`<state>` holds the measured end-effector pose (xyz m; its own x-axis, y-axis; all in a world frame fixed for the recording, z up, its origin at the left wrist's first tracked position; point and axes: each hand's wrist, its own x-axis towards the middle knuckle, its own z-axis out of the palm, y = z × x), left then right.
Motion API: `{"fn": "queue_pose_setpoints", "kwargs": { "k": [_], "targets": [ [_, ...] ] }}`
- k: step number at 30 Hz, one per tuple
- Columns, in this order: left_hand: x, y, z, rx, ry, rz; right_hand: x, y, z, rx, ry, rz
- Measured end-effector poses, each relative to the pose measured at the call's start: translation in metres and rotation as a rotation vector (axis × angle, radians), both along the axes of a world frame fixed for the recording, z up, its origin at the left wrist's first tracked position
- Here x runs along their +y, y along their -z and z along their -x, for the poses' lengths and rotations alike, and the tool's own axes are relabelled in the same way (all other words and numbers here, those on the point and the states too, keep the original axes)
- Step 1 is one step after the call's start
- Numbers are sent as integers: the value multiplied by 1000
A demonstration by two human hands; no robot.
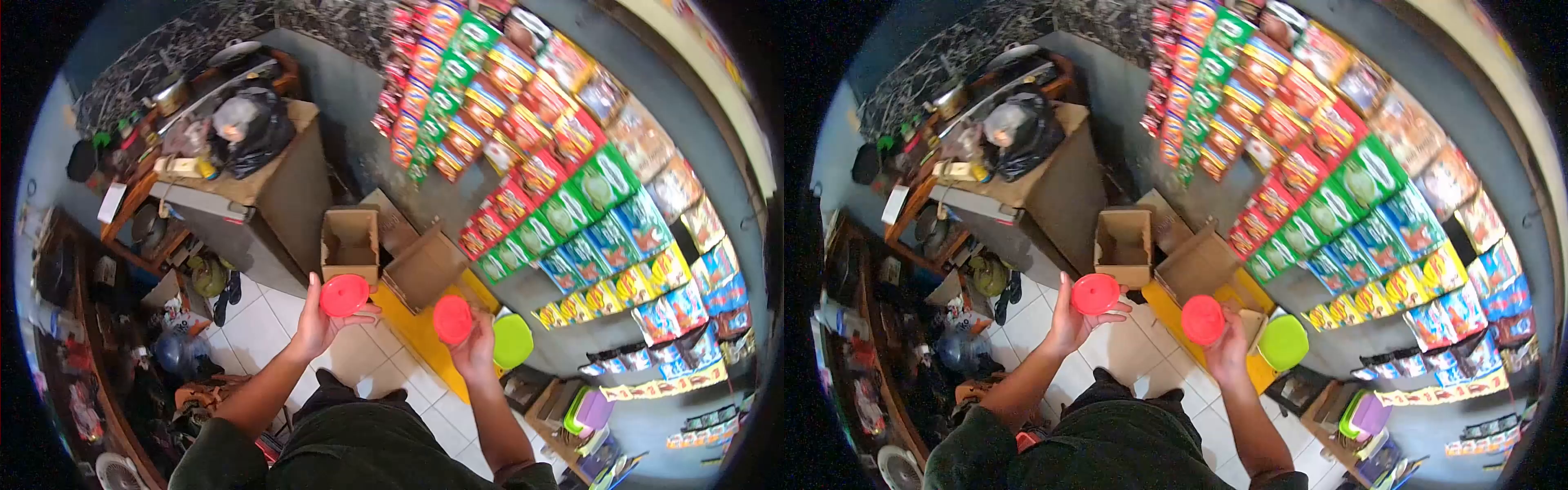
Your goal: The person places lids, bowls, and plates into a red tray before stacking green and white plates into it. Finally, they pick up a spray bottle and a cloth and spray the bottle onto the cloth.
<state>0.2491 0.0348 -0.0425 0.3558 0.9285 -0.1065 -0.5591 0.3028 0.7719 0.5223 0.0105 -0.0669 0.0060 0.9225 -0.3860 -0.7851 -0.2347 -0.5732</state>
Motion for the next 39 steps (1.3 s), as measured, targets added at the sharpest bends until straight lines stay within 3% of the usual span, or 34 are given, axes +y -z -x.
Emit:
{"fn": "queue_pose_setpoints", "kwargs": {
  "k": [6, 10, 13, 16, 25, 31, 39],
  "targets": [
    [-20, -17, 104, -48, -292, -73, 43, -26, 122, 178, -277, 24],
    [-37, -16, 163, -43, -485, -101, 65, -35, 185, 55, -397, 90],
    [-46, -16, 198, -40, -613, -98, 86, -25, 214, 180, -603, 24],
    [-55, -12, 221, -49, -702, -91, 97, -28, 248, 142, -618, 118],
    [-67, -18, 236, 26, -1056, -86, 141, -45, 337, 27, -940, 52],
    [-72, -19, 221, 64, -1360, -85, 170, -49, 385, -5, -1289, -30],
    [-117, -14, 191, 82, -1712, -78, 134, -42, 445, -55, -1712, -112]
  ]
}}
